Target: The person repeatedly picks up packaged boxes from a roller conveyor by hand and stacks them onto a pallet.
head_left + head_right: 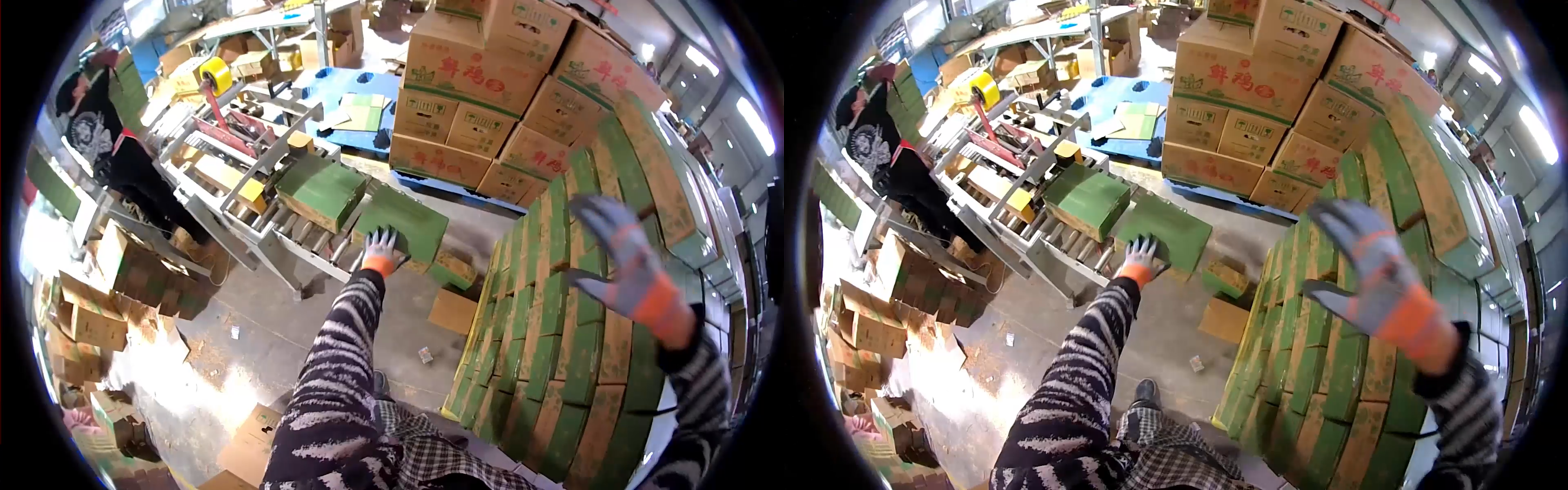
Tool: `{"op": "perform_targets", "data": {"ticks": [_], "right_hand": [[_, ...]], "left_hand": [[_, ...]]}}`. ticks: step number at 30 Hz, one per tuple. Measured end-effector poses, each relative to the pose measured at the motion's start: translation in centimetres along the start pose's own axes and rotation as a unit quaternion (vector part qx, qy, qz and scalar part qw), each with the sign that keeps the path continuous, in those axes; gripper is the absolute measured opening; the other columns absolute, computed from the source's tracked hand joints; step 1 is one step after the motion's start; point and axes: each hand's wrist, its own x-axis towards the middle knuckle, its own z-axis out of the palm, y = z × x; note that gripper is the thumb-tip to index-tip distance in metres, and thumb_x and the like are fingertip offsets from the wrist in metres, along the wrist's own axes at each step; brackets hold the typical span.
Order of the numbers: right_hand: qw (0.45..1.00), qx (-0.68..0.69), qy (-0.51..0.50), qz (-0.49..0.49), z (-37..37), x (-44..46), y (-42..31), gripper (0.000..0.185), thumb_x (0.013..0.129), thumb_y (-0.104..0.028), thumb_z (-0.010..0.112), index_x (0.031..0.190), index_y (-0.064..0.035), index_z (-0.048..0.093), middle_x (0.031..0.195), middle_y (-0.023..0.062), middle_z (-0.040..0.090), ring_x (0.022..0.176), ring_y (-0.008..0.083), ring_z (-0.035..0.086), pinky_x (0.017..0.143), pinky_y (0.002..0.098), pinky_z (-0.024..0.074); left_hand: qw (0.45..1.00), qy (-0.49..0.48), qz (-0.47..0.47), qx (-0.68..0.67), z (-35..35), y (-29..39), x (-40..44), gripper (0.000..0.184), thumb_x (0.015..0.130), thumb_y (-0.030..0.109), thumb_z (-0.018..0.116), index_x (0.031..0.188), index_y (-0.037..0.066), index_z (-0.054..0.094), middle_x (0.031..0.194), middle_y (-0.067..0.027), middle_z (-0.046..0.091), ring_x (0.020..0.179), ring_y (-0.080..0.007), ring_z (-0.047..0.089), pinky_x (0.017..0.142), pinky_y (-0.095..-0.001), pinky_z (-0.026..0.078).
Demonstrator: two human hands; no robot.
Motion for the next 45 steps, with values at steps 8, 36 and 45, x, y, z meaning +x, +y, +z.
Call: {"op": "perform_targets", "data": {"ticks": [8,36,45], "right_hand": [[0.827,0.402,-0.131,0.370,43.6,9.7,5.0,0.106,0.066,-0.051,0.075,0.137,0.0079,0.024,0.134,0.0266,0.041,0.123,0.0338,0.043,0.102,0.0344,0.0350],[0.533,0.595,0.449,0.399,11.3,-12.7,-11.7,0.094,0.063,-0.002,0.079,0.141,-0.0016,0.027,0.135,0.0100,0.043,0.121,0.0187,0.043,0.095,0.0315,0.0423],[0.494,0.521,0.601,0.351,-0.1,-20.3,-14.9,0.091,0.061,0.003,0.066,0.142,-0.0036,0.024,0.129,0.0102,0.046,0.114,0.0226,0.048,0.094,0.0352,0.0428]], "left_hand": [[0.988,0.071,0.096,-0.100,-2.8,-4.1,-6.4,0.070,0.075,0.043,0.065,0.133,0.010,0.042,0.139,-0.0144,0.038,0.127,-0.0369,0.033,0.105,-0.0520,0.024],[0.253,-0.115,-0.227,-0.933,-13.1,1.2,-5.5,0.055,0.083,0.049,0.059,0.125,0.013,0.053,0.123,-0.0093,0.056,0.110,-0.0286,0.053,0.091,-0.0433,0.045],[0.267,-0.236,0.062,-0.932,-31.4,22.8,-5.3,0.044,0.093,0.042,0.048,0.126,0.013,0.048,0.122,-0.0041,0.055,0.112,-0.0191,0.052,0.092,-0.0358,0.043]]}}
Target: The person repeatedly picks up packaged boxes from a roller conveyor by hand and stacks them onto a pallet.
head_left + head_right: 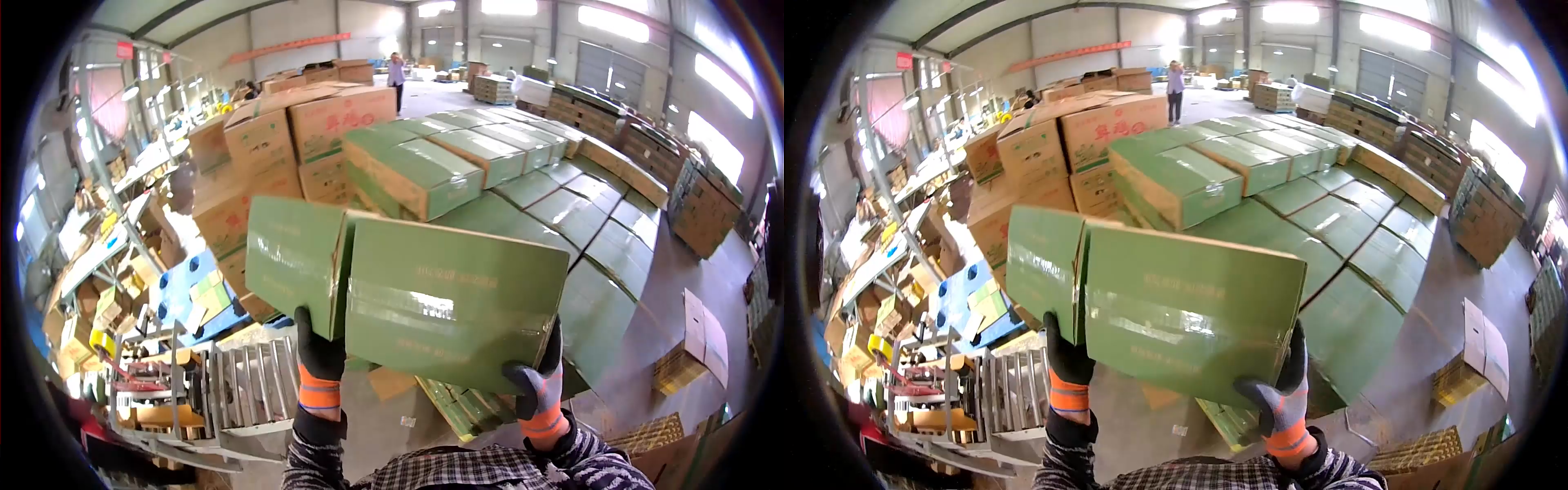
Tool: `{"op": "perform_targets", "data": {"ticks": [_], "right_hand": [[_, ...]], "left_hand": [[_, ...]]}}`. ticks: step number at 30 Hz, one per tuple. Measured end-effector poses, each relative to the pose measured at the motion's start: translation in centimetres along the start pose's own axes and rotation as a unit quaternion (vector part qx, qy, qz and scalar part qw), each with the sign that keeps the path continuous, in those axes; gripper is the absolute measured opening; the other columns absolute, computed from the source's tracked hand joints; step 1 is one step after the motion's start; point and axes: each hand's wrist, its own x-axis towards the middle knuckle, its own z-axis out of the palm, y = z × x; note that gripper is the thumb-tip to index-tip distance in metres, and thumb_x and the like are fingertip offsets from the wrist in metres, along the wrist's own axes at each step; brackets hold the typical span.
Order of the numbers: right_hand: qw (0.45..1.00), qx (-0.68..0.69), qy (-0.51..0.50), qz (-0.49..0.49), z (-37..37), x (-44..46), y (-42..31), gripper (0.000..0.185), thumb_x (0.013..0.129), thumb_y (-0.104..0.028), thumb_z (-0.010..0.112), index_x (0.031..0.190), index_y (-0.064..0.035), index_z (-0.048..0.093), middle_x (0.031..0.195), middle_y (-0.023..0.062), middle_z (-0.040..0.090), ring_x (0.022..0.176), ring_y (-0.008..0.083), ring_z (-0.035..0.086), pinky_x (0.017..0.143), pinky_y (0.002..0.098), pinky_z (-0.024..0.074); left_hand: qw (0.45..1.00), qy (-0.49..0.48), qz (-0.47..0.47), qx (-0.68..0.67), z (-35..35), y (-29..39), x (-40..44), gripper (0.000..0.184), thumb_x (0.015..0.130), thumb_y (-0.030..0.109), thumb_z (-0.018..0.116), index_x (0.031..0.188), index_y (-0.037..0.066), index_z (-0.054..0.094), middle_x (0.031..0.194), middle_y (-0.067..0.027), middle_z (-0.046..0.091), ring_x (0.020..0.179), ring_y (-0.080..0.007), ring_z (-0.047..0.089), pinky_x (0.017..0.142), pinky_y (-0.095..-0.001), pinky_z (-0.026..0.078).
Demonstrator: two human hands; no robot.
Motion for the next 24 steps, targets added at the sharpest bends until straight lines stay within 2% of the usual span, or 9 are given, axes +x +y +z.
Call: {"op": "perform_targets", "data": {"ticks": [4,7,9,14,16,18,21,23,24], "right_hand": [[0.995,-0.026,0.041,-0.089,-4.3,0.3,-4.4,0.089,0.063,0.001,0.063,0.142,-0.0038,0.023,0.128,0.0103,0.047,0.113,0.0228,0.049,0.094,0.0351,0.0420],[0.989,-0.031,0.076,-0.126,-10.2,1.9,-7.3,0.087,0.065,-0.002,0.063,0.142,-0.0031,0.024,0.129,0.0104,0.046,0.117,0.0216,0.045,0.096,0.0336,0.0395],[0.966,-0.166,0.074,-0.183,-14.9,3.7,-9.6,0.072,0.078,-0.022,0.055,0.141,-0.0015,0.026,0.123,0.0086,0.050,0.109,0.0189,0.049,0.094,0.0308,0.0387],[0.968,-0.087,0.108,-0.211,-27.3,9.4,-15.1,0.046,0.088,-0.011,0.045,0.132,0.0006,0.039,0.118,0.0076,0.052,0.106,0.0166,0.049,0.091,0.0276,0.0403],[0.809,-0.413,0.137,-0.395,-36.2,13.2,-14.5,0.037,0.091,-0.012,0.045,0.126,-0.0006,0.046,0.114,0.0065,0.054,0.100,0.0174,0.052,0.087,0.0302,0.0433],[0.788,-0.432,0.165,-0.406,-41.9,16.1,-15.9,0.032,0.092,-0.010,0.045,0.123,-0.0021,0.049,0.114,0.0064,0.055,0.098,0.0195,0.054,0.085,0.0308,0.0454],[0.856,-0.254,0.208,-0.399,-45.6,19.8,-19.3,0.037,0.090,-0.021,0.052,0.125,-0.0087,0.050,0.116,0.0061,0.055,0.104,0.0179,0.055,0.082,0.0312,0.0491],[0.953,0.080,0.167,-0.241,-47.3,21.5,-22.1,0.041,0.089,-0.027,0.056,0.126,-0.0114,0.050,0.115,0.0056,0.056,0.103,0.0180,0.056,0.081,0.0332,0.0496],[0.952,0.081,0.164,-0.245,-48.9,22.8,-22.8,0.041,0.089,-0.027,0.056,0.126,-0.0114,0.050,0.115,0.0056,0.056,0.103,0.0180,0.056,0.081,0.0332,0.0496]], "left_hand": [[0.989,-0.108,-0.024,0.102,9.8,-3.7,1.2,0.042,0.095,0.041,0.043,0.125,0.012,0.049,0.116,-0.0023,0.057,0.101,-0.0172,0.055,0.084,-0.0314,0.045],[0.992,-0.066,-0.084,0.068,15.8,-8.2,1.9,0.041,0.096,0.040,0.043,0.124,0.011,0.049,0.112,-0.0032,0.058,0.102,-0.0184,0.056,0.084,-0.0318,0.045],[0.979,-0.145,-0.077,0.124,18.6,-12.3,2.6,0.040,0.096,0.038,0.044,0.124,0.011,0.049,0.116,-0.0045,0.057,0.108,-0.0194,0.054,0.089,-0.0334,0.044],[0.977,-0.107,-0.082,0.163,28.6,-24.1,6.4,0.032,0.092,0.033,0.054,0.119,0.015,0.055,0.113,0.0001,0.058,0.098,-0.0162,0.056,0.081,-0.0330,0.047],[0.970,-0.122,-0.118,0.174,34.6,-29.3,7.8,0.031,0.088,0.030,0.061,0.115,0.017,0.058,0.104,0.0028,0.061,0.093,-0.0135,0.057,0.077,-0.0322,0.048],[0.960,-0.153,-0.135,0.191,38.8,-35.1,11.0,0.033,0.083,0.035,0.067,0.110,0.019,0.060,0.105,0.0027,0.061,0.090,-0.0131,0.059,0.076,-0.0306,0.049],[0.939,-0.213,-0.179,0.201,44.7,-43.3,15.2,0.046,0.084,0.036,0.065,0.119,0.010,0.052,0.114,-0.0055,0.060,0.102,-0.0197,0.059,0.089,-0.0347,0.048],[0.924,-0.284,-0.193,0.167,47.7,-48.9,17.9,0.049,0.080,0.038,0.069,0.118,0.010,0.052,0.112,-0.0056,0.060,0.099,-0.0191,0.060,0.087,-0.0329,0.049],[0.909,-0.210,-0.214,0.289,48.7,-51.3,20.4,0.056,0.077,0.045,0.069,0.118,0.011,0.052,0.110,-0.0051,0.061,0.090,-0.0200,0.061,0.080,-0.0317,0.050]]}}
